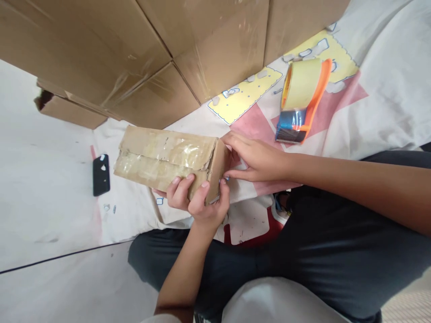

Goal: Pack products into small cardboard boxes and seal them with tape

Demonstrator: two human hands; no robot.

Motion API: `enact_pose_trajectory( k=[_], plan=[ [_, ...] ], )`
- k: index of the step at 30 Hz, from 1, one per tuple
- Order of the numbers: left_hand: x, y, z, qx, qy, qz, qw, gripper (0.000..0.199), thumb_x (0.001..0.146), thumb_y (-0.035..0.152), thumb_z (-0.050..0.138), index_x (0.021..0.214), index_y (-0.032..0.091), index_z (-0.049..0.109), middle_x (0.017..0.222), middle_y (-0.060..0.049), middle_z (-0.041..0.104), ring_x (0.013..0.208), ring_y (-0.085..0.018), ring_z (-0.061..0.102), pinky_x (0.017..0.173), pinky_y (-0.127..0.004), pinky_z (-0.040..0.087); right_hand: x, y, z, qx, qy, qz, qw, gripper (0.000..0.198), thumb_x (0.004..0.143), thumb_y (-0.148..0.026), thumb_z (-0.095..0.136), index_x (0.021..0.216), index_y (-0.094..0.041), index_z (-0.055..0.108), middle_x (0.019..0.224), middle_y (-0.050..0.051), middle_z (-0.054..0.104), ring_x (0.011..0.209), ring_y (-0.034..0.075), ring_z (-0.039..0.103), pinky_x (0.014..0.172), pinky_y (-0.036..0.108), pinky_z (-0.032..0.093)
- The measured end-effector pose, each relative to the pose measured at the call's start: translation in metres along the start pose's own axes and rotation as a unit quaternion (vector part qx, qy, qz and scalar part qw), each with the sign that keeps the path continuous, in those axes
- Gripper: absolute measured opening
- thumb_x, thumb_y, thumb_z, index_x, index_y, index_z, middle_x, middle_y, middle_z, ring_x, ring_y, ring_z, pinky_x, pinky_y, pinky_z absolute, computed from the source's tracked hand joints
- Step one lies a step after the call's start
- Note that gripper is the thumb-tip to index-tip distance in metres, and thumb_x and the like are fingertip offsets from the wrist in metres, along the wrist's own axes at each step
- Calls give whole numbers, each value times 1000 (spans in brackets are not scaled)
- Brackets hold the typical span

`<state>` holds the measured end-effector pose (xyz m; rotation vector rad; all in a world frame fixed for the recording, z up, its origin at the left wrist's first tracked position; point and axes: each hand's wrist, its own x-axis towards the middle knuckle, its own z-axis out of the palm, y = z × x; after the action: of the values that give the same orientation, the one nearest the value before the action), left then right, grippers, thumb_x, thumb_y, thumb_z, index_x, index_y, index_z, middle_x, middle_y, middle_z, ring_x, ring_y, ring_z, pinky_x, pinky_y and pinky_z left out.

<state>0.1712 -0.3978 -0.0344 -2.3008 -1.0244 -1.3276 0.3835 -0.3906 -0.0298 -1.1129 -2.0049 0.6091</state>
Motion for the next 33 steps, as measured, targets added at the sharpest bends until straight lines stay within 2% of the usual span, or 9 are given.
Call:
enact_pose_trajectory(
  k=[6, 9, 13, 17, 23, 26, 29, 33],
  plan=[
    [1, 1, 0, -9, 4, 2, 1000, 61, 66, 19, 79, 113, 29, 42, 117, -7, 47, 121, -28, 44, 112, -63, 30, 1, -3, -4, 31, -25, 3, 999, 53, 84, -41, 67, 128, -17, 49, 114, 12, 58, 92, 26, 58, 75, 37, 47],
    [1, 1, 0, -12, -1, 0, 1000, 60, 67, 18, 77, 114, 29, 41, 116, -7, 46, 121, -29, 43, 109, -60, 34, 2, -2, -2, 36, -9, 15, 999, 52, 86, -46, 67, 126, -18, 51, 114, 12, 59, 96, 29, 58, 76, 38, 47],
    [1, 1, 0, -10, 3, -1, 1000, 59, 67, 19, 77, 113, 30, 41, 116, -7, 46, 122, -29, 43, 110, -62, 32, 3, -1, 3, 35, 16, 27, 999, 50, 88, -49, 66, 124, -18, 52, 113, 12, 61, 98, 29, 58, 79, 39, 46],
    [1, 1, 1, -20, 8, -1, 1000, 59, 65, 17, 77, 112, 29, 42, 117, -7, 47, 122, -28, 43, 108, -60, 35, 3, 1, 6, 30, 25, 23, 999, 49, 89, -51, 65, 123, -18, 52, 114, 12, 61, 98, 28, 58, 79, 38, 46],
    [1, 4, 0, -37, 0, -9, 999, 58, 66, 14, 73, 114, 29, 43, 119, -7, 46, 125, -30, 41, 115, -64, 22, 3, 3, 6, 0, 17, 32, 999, 43, 94, -46, 59, 124, -17, 51, 116, 13, 58, 100, 29, 57, 81, 40, 46],
    [1, 4, -1, -32, -10, -9, 999, 60, 66, 16, 72, 116, 29, 42, 120, -8, 44, 125, -30, 40, 113, -63, 26, 4, 4, 3, 0, 8, 15, 1000, 43, 93, -45, 59, 124, -17, 50, 116, 13, 57, 100, 29, 56, 83, 40, 46],
    [1, 4, -2, -13, -13, -10, 1000, 60, 66, 18, 72, 115, 30, 40, 119, -8, 44, 123, -30, 40, 109, -61, 32, 3, 5, 3, 16, 1, -5, 1000, 51, 89, -50, 64, 125, -17, 49, 116, 13, 56, 100, 29, 55, 83, 40, 47],
    [2, 4, -2, 6, -25, -9, 1000, 59, 68, 25, 73, 116, 29, 38, 119, -8, 43, 123, -31, 41, 108, -61, 34, 4, 3, 6, 16, 19, 10, 1000, 59, 85, -57, 68, 125, -18, 48, 118, 13, 56, 102, 30, 55, 83, 41, 47]
  ],
)
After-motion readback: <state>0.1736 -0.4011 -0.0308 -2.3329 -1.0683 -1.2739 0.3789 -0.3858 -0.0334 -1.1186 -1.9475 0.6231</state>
